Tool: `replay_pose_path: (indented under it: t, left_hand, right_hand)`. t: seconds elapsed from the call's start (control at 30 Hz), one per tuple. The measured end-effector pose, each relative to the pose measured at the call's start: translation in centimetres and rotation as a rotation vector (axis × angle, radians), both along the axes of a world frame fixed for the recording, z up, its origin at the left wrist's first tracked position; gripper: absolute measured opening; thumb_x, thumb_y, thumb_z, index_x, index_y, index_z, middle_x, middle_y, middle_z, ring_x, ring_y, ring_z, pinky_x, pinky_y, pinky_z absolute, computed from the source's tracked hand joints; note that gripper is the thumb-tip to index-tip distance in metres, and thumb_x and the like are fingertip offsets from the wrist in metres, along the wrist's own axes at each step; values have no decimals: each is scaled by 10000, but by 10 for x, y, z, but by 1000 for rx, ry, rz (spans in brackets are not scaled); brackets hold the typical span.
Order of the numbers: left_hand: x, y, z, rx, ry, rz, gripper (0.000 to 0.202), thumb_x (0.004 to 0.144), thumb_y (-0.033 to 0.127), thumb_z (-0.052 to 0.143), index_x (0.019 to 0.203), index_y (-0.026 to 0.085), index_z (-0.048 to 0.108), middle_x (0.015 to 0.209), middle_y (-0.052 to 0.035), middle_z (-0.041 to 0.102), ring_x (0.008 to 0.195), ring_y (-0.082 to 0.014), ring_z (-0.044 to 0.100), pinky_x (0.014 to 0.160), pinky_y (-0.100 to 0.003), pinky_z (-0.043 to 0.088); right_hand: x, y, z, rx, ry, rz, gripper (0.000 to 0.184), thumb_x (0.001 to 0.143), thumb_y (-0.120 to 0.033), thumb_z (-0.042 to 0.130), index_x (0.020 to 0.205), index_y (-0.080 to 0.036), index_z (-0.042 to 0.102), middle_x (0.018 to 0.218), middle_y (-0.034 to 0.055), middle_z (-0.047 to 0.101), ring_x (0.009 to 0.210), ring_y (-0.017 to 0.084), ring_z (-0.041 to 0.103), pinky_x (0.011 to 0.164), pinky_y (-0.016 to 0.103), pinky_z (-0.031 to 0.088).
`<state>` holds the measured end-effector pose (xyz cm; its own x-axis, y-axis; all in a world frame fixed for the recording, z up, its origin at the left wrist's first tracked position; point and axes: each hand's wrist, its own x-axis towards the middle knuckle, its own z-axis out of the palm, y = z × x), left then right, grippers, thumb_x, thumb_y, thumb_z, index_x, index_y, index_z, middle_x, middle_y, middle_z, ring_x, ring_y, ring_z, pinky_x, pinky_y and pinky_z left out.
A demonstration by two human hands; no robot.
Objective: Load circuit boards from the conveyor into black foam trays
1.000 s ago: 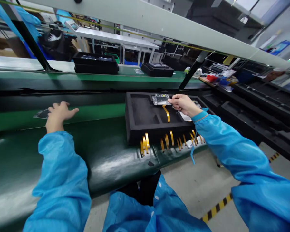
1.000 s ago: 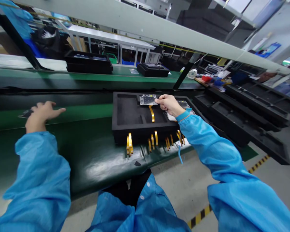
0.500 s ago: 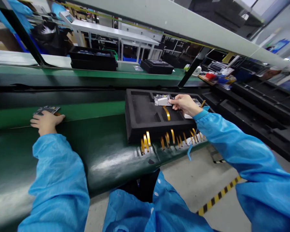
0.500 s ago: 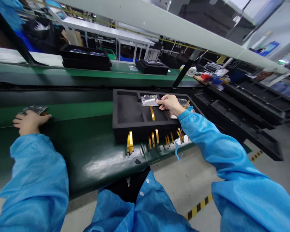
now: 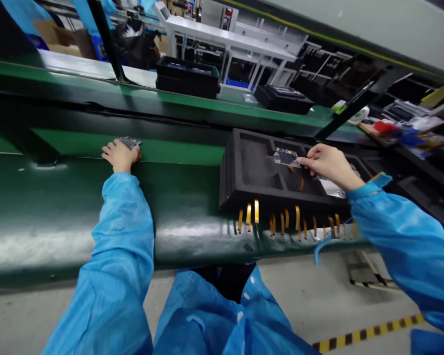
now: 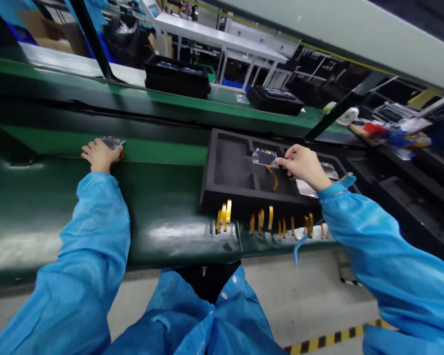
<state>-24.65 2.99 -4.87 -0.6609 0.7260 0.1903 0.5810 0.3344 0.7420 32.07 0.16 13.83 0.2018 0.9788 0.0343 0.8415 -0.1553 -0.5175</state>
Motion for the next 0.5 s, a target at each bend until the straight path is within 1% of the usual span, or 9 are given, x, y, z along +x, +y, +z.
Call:
replay_pose_path:
  t: [0.07, 0.13, 0.17, 0.2, 0.23, 0.3, 0.37, 0.43, 0.5]
  left_hand:
    - [-8, 12, -12, 226, 3, -6, 956, 660, 971, 733, 770, 265, 97, 933, -59, 573, 1632, -581, 272, 985, -616, 224]
    - [-16, 22, -20, 418, 17, -35, 997, 614, 1059, 670, 719, 244, 106, 798, -26, 489, 1641, -578, 249, 883, -571, 187]
    - [-20, 25, -21, 442, 25, -46, 998, 610, 1073, 659, 701, 239, 119, 775, -23, 478, 1642, -579, 246, 870, -567, 177]
    - [-21, 26, -19, 404, 31, -50, 992, 611, 1072, 667, 691, 239, 134, 776, -29, 495, 1639, -582, 252, 882, -572, 188]
    - [-22, 25, -15, 312, 31, -46, 984, 613, 1058, 694, 690, 243, 148, 806, -45, 538, 1633, -588, 263, 920, -588, 212]
    - [-18, 18, -2, 62, 15, -41, 961, 643, 981, 798, 719, 256, 173, 987, -103, 664, 1626, -596, 289, 1071, -641, 245]
    - [-11, 10, 14, -142, -2, -47, 884, 727, 834, 900, 769, 260, 229, 1325, -173, 690, 1634, -589, 298, 1229, -678, 215]
    - [-7, 3, 25, -235, -16, -91, 735, 842, 718, 904, 868, 232, 353, 1628, -238, 526, 1661, -588, 249, 1307, -721, 181]
    - [-10, 1, 30, -216, -7, -236, 726, 891, 742, 854, 1065, 178, 431, 1766, -301, 291, 1668, -657, 93, 1293, -866, 96]
  right_hand:
    - [-3, -8, 5, 21, -88, 33, 373, 943, -113, 835, 733, -237, 554, 530, -22, 639, 447, 122, 566, 548, 264, 433]
    - [-1, -19, 7, 56, -89, 75, 297, 934, -169, 808, 751, -233, 582, 589, -4, 686, 481, 144, 608, 593, 284, 469]
    - [2, -25, 6, 79, -72, 104, 261, 921, -235, 809, 767, -234, 599, 613, 8, 702, 502, 162, 627, 600, 296, 480]
    - [6, -33, 5, 113, -53, 135, 256, 904, -325, 816, 777, -238, 612, 625, 20, 706, 524, 183, 640, 600, 309, 486]
    - [10, -41, 2, 154, -38, 168, 286, 882, -425, 821, 785, -241, 626, 634, 32, 704, 550, 202, 650, 601, 322, 489]
    - [17, -59, -5, 248, -26, 212, 386, 841, -591, 813, 798, -241, 656, 663, 54, 704, 600, 228, 659, 611, 346, 494]
    - [21, -77, -15, 339, -14, 213, 427, 831, -644, 808, 810, -238, 679, 715, 67, 716, 624, 225, 654, 616, 351, 493]
    - [20, -92, -29, 411, 11, 186, 422, 839, -637, 814, 799, -237, 682, 701, 54, 688, 584, 197, 600, 574, 337, 460]
    - [17, -99, -45, 492, 50, 160, 404, 863, -613, 799, 779, -238, 674, 651, 30, 631, 537, 167, 513, 529, 325, 405]
